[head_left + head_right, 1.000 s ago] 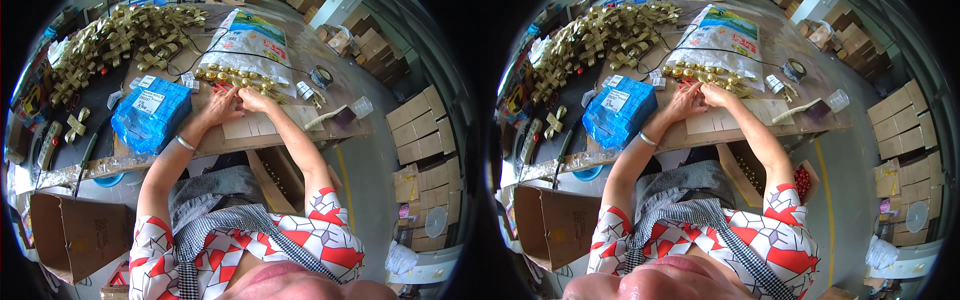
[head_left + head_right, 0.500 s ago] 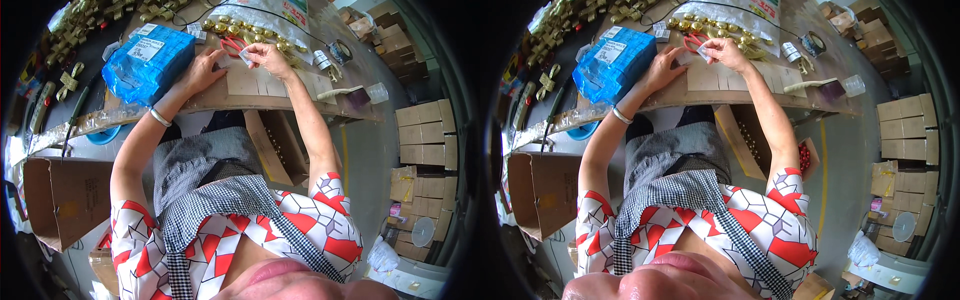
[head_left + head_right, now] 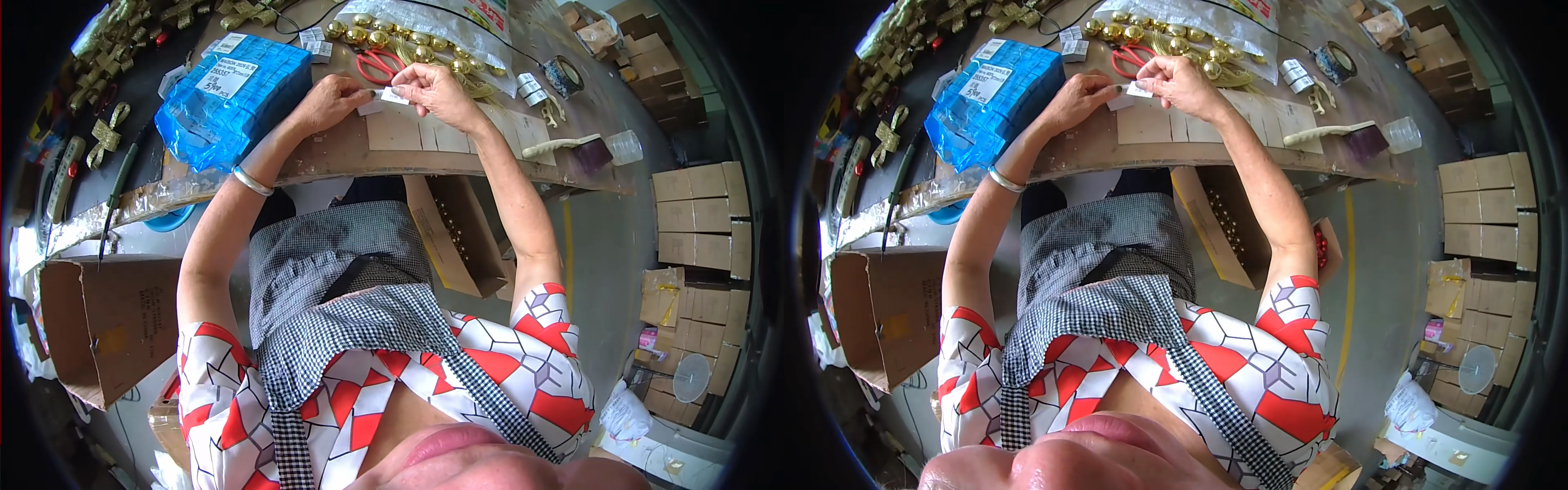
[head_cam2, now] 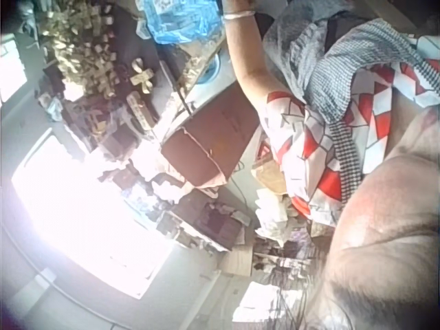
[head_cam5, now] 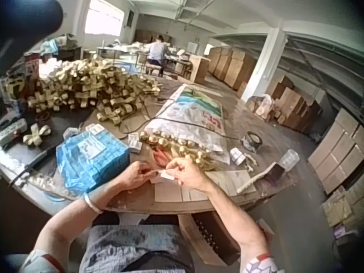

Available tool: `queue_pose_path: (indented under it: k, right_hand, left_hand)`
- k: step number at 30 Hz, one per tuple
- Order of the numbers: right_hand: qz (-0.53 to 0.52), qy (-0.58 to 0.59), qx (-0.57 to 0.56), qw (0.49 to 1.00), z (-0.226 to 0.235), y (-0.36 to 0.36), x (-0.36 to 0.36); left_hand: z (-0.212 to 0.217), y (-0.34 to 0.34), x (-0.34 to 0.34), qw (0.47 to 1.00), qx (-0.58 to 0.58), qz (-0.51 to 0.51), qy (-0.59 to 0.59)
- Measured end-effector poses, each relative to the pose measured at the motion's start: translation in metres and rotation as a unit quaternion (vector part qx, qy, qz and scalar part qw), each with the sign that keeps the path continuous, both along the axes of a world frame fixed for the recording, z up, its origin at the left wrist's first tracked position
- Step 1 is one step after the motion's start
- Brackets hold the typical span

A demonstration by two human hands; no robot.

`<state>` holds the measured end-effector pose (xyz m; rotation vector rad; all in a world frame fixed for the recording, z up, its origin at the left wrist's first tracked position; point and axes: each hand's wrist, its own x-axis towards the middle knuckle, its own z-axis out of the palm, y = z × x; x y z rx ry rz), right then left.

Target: The person is attaching white labels or tags to gold-colored ball ornaments at a workbench in a factory environment.

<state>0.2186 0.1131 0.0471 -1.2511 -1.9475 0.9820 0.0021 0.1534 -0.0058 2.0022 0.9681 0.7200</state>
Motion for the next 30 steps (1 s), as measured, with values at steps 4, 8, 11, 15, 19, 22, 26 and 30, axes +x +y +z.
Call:
queue_pose_path:
  k: [4, 8, 11, 15, 19, 22, 26, 30]
  right_hand:
    - [0.0, -0.015, -0.014, 1.0, -0.002, 0.004, 0.0]
    - [-0.032, -0.054, 0.033, 0.997, -0.003, 0.007, -0.003]
    - [-0.052, -0.073, 0.042, 0.995, -0.002, 0.005, -0.008]
    - [-0.029, -0.053, 0.025, 0.998, -0.007, 0.011, -0.008]
    - [0.016, -0.019, -0.017, 1.0, -0.009, 0.016, -0.005]
    - [0.046, 0.018, -0.056, 0.997, -0.012, 0.021, 0.001]
    - [0.092, 0.024, -0.087, 0.992, -0.009, 0.033, 0.005]
    - [0.121, -0.013, -0.115, 0.986, 0.001, 0.044, 0.003]
  left_hand:
    - [-0.014, 0.003, 0.007, 0.988, 0.05, -0.006, -0.145]
    - [-0.004, -0.008, 0.004, 0.991, 0.059, 0.011, -0.118]
    - [-0.003, -0.012, 0.004, 0.988, 0.095, 0.005, -0.122]
    - [-0.007, -0.012, 0.005, 0.988, 0.103, 0.011, -0.117]
    - [-0.007, -0.012, 0.004, 0.987, 0.091, 0.012, -0.133]
    - [-0.004, -0.013, 0.004, 0.988, 0.092, 0.003, -0.124]
    - [-0.002, -0.013, 0.004, 0.989, 0.096, 0.0, -0.115]
    - [-0.002, -0.014, 0.004, 0.988, 0.099, 0.001, -0.116]
